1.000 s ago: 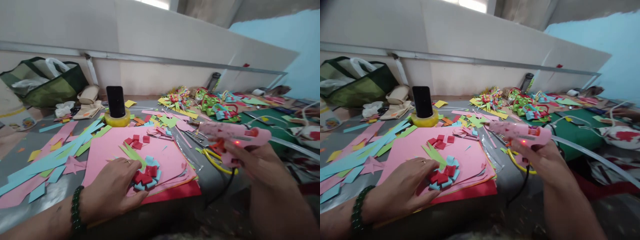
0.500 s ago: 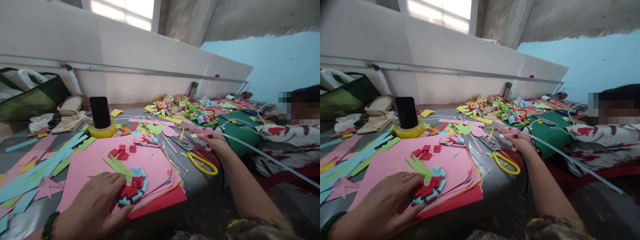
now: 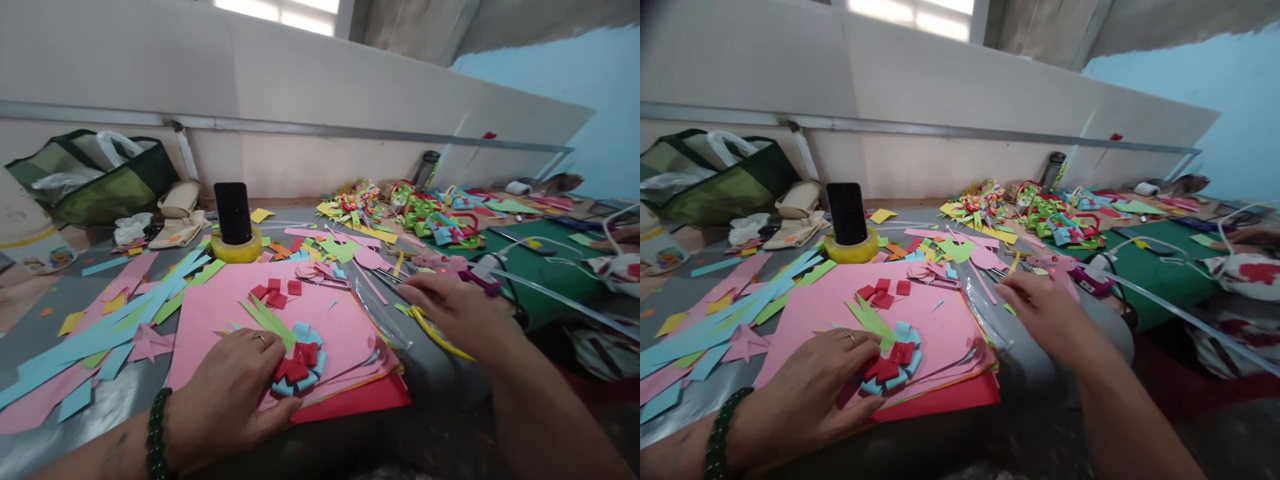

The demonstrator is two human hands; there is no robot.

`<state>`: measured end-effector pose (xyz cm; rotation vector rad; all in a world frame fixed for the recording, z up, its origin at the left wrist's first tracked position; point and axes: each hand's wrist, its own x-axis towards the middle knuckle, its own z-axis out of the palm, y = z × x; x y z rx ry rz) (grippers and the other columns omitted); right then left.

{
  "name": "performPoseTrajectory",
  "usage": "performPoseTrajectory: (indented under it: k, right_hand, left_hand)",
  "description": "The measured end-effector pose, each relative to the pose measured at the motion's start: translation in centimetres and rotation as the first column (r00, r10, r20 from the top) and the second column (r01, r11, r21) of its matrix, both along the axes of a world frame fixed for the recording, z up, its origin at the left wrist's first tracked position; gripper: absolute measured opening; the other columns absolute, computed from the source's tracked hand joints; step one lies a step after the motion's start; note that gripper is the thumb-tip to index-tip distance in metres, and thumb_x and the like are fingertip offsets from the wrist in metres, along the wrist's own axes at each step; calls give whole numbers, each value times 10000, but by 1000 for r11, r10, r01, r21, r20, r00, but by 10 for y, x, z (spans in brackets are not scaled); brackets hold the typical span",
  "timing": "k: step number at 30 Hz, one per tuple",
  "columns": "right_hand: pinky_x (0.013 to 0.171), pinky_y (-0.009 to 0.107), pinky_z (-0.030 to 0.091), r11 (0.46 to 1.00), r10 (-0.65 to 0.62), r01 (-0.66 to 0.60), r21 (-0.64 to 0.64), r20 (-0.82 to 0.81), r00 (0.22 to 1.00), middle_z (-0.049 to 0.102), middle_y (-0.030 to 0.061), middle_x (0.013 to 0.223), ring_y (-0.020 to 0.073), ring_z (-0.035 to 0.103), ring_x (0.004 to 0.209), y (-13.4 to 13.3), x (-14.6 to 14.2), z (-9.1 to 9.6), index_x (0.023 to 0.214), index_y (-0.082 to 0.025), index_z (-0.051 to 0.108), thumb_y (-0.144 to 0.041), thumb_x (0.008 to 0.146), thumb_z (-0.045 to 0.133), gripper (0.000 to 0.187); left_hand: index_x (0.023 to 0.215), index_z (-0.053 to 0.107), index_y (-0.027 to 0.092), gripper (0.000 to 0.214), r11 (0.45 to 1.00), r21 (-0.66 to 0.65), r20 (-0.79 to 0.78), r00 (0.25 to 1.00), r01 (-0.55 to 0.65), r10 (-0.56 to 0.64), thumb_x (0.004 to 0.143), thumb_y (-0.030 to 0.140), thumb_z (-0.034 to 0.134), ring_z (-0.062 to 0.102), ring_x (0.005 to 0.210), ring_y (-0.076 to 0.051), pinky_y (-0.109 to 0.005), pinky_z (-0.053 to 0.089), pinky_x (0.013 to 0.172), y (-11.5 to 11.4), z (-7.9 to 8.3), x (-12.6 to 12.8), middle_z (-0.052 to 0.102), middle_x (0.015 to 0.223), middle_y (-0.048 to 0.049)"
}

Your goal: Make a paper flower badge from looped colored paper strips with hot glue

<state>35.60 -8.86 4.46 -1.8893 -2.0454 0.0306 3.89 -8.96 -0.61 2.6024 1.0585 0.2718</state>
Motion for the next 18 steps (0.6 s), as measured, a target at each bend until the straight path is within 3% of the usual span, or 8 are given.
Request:
performPoseTrajectory:
  k: [3,5,8,11,15,18]
  right_hand:
    - [739,276,458,957,287,-290,-5,-111,951,689,67,986,172,623,861,32,-54,-5,985,-199,668,-367,926,443,287]
    - [778,259,449,922,365,-378,-88,-136,921,677,69,1081,155,616,916,58,-82,-12,1085,-198,647,-332,939,445,282]
    - [732,262,432,914,345,-354,-200,-80,935,685,98,1073,177,617,890,90,-109,-24,1090,-163,648,-276,889,518,265]
    - [647,264,396,910,341,-343,-233,-49,939,701,106,935,201,610,817,108,-118,-34,973,-134,688,-236,783,613,229]
    - [569,241,360,900,333,-349,-261,-104,937,678,41,736,150,574,665,113,-113,-39,803,-152,693,-187,713,624,119]
    - [570,227,383,893,332,-377,-246,-205,921,669,21,725,129,571,652,109,-104,-35,783,-153,665,-186,720,610,90]
  left_hand:
    - [790,495,210,225,1000,17,-11,1000,5,-5,844,426,529,556,791,-234,-349,370,680,0,-1,0,601,833,-36]
    - [786,490,210,237,999,35,-9,1000,7,-7,847,436,527,556,780,-231,-344,369,671,0,-1,0,599,826,-35]
    - [789,498,208,264,999,53,8,1000,-5,4,866,461,505,557,773,-225,-338,370,672,0,-1,-1,603,828,-39]
    - [765,501,206,305,998,64,24,999,-26,24,879,489,489,557,750,-215,-328,363,660,-1,-1,0,604,804,-40]
    - [766,515,202,290,996,83,44,999,-33,29,883,467,499,566,746,-210,-315,354,646,1,-1,-1,617,802,-38]
    - [776,536,201,274,997,41,97,994,-62,58,919,422,460,566,716,-198,-308,367,639,6,-4,-3,620,770,-28]
